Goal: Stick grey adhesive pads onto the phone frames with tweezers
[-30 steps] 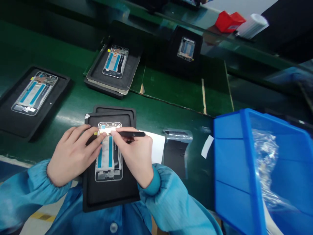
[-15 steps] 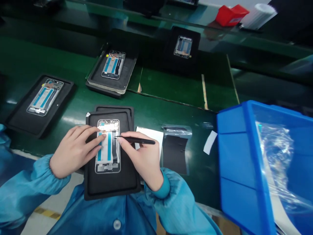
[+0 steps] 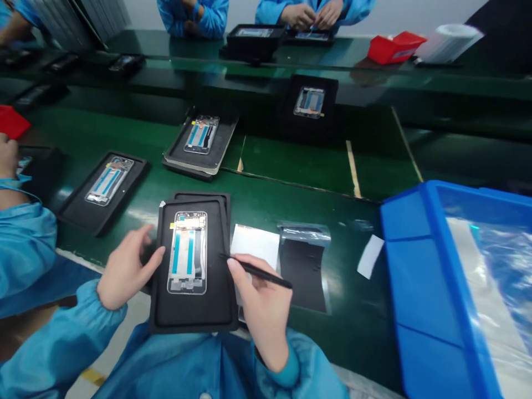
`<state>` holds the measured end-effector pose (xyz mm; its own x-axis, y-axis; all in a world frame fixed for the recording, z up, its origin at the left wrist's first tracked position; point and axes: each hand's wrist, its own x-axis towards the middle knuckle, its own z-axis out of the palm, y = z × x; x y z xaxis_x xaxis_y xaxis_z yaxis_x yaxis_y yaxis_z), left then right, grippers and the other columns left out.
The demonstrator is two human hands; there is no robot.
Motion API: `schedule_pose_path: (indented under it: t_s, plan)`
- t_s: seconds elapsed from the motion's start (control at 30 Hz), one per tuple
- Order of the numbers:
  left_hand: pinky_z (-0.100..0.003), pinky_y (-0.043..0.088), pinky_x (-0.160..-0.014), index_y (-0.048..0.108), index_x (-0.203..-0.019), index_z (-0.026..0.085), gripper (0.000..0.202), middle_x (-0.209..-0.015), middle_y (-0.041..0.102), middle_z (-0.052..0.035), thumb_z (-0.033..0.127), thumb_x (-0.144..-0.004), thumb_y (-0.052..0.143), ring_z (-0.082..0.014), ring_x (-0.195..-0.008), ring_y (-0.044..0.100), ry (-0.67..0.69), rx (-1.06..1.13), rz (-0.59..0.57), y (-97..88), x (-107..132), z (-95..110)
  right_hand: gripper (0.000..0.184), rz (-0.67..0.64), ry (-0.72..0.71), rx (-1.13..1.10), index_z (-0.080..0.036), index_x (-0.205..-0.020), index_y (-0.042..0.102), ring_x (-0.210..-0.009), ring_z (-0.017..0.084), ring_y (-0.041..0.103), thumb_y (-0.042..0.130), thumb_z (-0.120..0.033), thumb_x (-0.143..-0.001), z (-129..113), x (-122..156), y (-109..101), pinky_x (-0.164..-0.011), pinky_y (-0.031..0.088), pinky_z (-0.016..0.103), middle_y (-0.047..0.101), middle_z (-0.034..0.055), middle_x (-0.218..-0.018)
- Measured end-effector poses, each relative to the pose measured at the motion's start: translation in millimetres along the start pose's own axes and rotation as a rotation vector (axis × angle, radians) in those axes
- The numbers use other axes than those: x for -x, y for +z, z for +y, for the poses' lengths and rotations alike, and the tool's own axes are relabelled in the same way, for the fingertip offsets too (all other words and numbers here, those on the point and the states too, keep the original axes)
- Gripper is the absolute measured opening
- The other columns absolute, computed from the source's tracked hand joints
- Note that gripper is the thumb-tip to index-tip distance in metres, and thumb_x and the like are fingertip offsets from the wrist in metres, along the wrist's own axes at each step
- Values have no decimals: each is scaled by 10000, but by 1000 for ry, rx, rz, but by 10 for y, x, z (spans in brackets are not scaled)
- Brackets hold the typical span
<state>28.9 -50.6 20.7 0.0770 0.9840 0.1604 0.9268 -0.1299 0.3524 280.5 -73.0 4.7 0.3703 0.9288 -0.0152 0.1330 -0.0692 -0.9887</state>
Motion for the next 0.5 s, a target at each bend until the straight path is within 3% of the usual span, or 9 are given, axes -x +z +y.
schedule_pose_path:
  t_s: [0.1,0.3,0.4,0.5]
  plan:
    - [-310,504,-646,609,-1168,185,288,-750,645,-7,330,-970,458,-193,-691,654,-93,-2,-178,23,70,64,138,-29,64,-47,-237,-847,804,-824,241,775,824,-344,-763,56,163,-20,-768,652,343,807,69,-884]
    - [-317,490,-669,632,-1151,194,313,-808,719,-22,295,-936,428,-213,-701,691,-179,-95,-166,-85,1,136,115,-61,72,-183,-250,-866,801,-894,235,788,827,-310,-771,25,351,-1,-763,651,263,813,72,-929]
    - [-311,518,-713,628,-1218,179,388,-837,743,-38,332,-952,391,-220,-730,713,-165,-153,-183,-239,-130,-7,83,-113,54,-305,-267,-862,796,-956,242,783,820,-283,-783,-77,378,50,-770,648,252,815,62,-934]
    - [-291,537,-805,635,-1248,167,423,-936,766,-66,368,-958,400,-232,-877,734,-154,-305,-195,-515,-438,-336,79,-176,44,-387,-274,-857,796,-925,241,788,819,-290,-783,-195,349,96,-813,649,290,816,59,-921]
